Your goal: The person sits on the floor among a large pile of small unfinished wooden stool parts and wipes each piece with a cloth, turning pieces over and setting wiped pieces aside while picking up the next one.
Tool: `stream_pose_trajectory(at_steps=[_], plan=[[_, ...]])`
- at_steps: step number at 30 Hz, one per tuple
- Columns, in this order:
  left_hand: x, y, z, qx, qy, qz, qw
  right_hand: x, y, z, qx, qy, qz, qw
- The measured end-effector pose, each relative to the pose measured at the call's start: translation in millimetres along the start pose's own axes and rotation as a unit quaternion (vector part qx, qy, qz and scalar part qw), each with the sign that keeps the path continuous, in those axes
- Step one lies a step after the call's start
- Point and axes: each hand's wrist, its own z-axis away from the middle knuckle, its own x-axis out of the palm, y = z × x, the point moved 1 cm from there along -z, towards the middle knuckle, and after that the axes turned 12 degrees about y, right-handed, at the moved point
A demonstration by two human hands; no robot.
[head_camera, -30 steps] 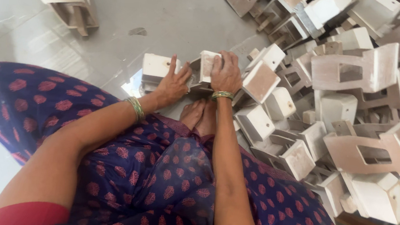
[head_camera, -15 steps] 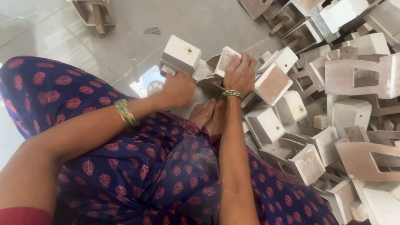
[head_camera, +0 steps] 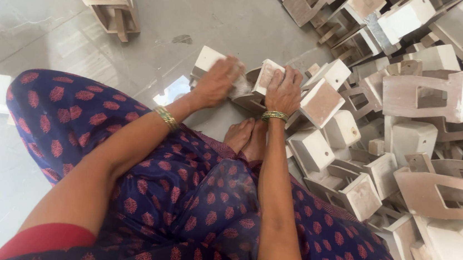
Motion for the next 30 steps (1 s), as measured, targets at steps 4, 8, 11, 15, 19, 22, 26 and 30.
stream_pose_trajectory(at_steps=[4, 8, 11, 15, 19, 22, 26, 30], plan=[[8, -2, 0, -0.009, -0.031, 0.024, 0.999, -1, 1, 1, -0.005, -0.003, -0.002, 1.0], [-1, -14, 1, -0.038, 0.06, -0.025, 0.997, 1, 2, 1, -0.009, -0.003, -0.006, 1.0], [-8, -30, 1, -0.087, 0.092, -0.041, 0.991, 2, 1, 1, -0.012, 0.007, -0.015, 1.0], [-8, -33, 0, -0.066, 0.04, 0.038, 0.996, 3, 3, 2, -0.001, -0.012, -0.012, 1.0], [-5, -3, -3, 0.032, 0.043, 0.087, 0.995, 8, 11, 2, -0.011, -0.022, -0.032, 0.999], [-11, 22, -6, -0.186, -0.076, 0.197, 0.96, 9, 18, 2, -0.046, -0.018, -0.044, 0.998], [-31, 26, -22, -0.306, 0.019, 0.271, 0.912, -6, 14, 7, -0.115, 0.025, -0.02, 0.993], [-39, 18, -26, -0.387, 0.099, 0.496, 0.771, -30, -19, 18, -0.059, -0.046, -0.13, 0.989]])
